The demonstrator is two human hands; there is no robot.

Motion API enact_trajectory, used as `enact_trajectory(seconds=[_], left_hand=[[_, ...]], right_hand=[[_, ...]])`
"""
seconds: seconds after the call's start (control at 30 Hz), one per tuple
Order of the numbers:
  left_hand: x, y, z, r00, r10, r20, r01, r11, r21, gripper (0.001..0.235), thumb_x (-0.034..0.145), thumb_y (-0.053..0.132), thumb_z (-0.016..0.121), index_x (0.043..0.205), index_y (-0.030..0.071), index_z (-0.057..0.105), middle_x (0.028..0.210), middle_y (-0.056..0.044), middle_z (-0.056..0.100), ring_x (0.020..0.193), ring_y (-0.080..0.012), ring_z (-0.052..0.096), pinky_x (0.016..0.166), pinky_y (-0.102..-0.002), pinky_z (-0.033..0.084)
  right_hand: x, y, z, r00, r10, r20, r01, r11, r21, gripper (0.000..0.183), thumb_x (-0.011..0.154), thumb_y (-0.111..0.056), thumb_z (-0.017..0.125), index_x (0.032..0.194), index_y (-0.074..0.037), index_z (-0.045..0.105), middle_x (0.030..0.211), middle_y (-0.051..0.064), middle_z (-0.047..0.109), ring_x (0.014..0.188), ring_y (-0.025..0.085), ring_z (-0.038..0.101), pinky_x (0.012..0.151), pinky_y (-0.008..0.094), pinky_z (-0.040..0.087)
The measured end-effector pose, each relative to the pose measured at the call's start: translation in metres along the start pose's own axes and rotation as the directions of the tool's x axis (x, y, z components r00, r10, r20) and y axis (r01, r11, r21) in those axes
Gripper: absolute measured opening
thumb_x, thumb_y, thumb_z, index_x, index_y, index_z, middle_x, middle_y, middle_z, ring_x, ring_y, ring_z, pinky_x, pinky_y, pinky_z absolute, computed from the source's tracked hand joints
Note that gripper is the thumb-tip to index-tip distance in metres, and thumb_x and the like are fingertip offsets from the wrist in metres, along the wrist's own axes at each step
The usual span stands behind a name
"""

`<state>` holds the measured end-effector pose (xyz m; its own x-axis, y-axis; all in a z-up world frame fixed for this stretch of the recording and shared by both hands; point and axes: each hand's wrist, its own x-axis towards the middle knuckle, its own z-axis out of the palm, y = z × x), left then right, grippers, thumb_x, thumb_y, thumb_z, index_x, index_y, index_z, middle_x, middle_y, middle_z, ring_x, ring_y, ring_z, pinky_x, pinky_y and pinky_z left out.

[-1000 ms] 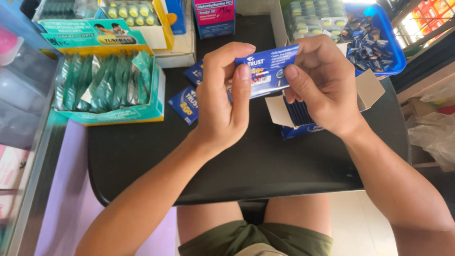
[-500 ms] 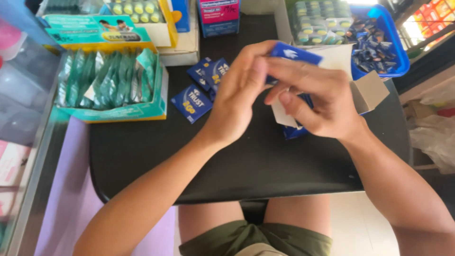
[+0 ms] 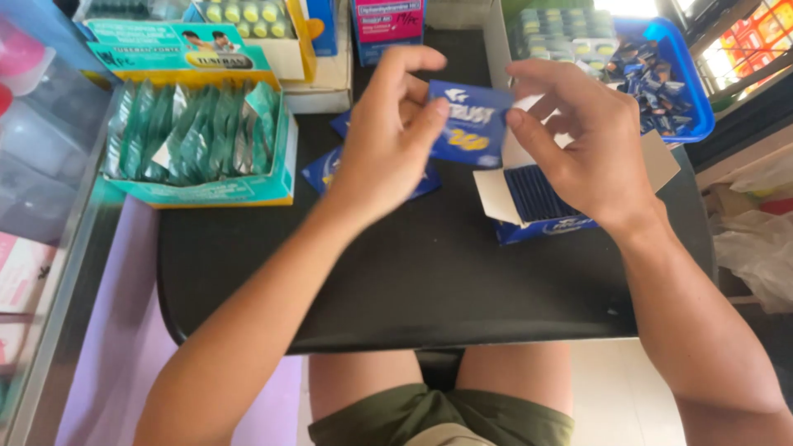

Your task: The person opens a blue cardboard box labeled 'TRUST 2GO' and removes multiple small blue sachets one by one. They place the sachets on the black table surface next to the box. The person handles the sachets and the box with their hands throughout the process.

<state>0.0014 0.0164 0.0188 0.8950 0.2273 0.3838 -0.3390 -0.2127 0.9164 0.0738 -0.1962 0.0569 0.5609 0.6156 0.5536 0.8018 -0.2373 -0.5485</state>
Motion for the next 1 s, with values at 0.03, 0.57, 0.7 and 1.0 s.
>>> enact_trajectory(seconds=[0.03,0.57,0.7,1.0], left_hand=[[0.002,-0.005,-0.008,1.000,-0.007,0.000,0.007,1.000,-0.001,0.032,0.104,0.013,0.061,0.134,0.005,0.053,0.105,-0.011,0.065,0.091,-0.0171,0.067,0.077,-0.030,0.056],[0.006,-0.047,-0.037,0.992,0.077,0.096,-0.122,0.508,0.853,0.023,0.082,0.007,0.072,0.104,0.001,0.068,0.106,-0.020,0.068,0.105,-0.0388,0.066,0.086,-0.049,0.054],[0.006,-0.034,-0.022,0.903,0.428,0.023,-0.282,0.552,0.785,0.029,0.091,0.018,0.077,0.113,0.001,0.069,0.110,-0.017,0.066,0.106,-0.0353,0.061,0.086,-0.047,0.050],[-0.035,0.001,0.053,0.676,0.630,0.383,-0.737,0.561,0.377,0.027,0.100,0.027,0.077,0.110,0.004,0.067,0.109,-0.010,0.063,0.112,-0.0296,0.059,0.104,-0.048,0.046]], right_hand=[[0.001,-0.004,0.000,1.000,0.005,0.005,-0.005,1.000,0.002,0.032,0.107,0.000,0.072,0.137,-0.003,0.063,0.099,0.002,0.068,0.082,0.006,0.064,0.070,0.020,0.051],[0.002,-0.052,0.025,0.842,-0.410,0.351,0.509,0.818,-0.266,0.035,0.081,-0.011,0.078,0.115,-0.007,0.075,0.127,0.015,0.072,0.109,0.035,0.061,0.093,0.041,0.051],[0.005,-0.051,0.006,0.855,-0.365,0.369,0.480,0.827,-0.293,0.040,0.077,-0.015,0.079,0.116,-0.007,0.075,0.135,0.023,0.066,0.125,0.038,0.062,0.103,0.045,0.049],[0.008,0.023,-0.059,0.942,0.078,0.327,0.063,0.915,-0.399,0.013,0.088,-0.013,0.077,0.098,-0.005,0.078,0.087,0.011,0.075,0.068,0.027,0.070,0.064,0.038,0.053]])
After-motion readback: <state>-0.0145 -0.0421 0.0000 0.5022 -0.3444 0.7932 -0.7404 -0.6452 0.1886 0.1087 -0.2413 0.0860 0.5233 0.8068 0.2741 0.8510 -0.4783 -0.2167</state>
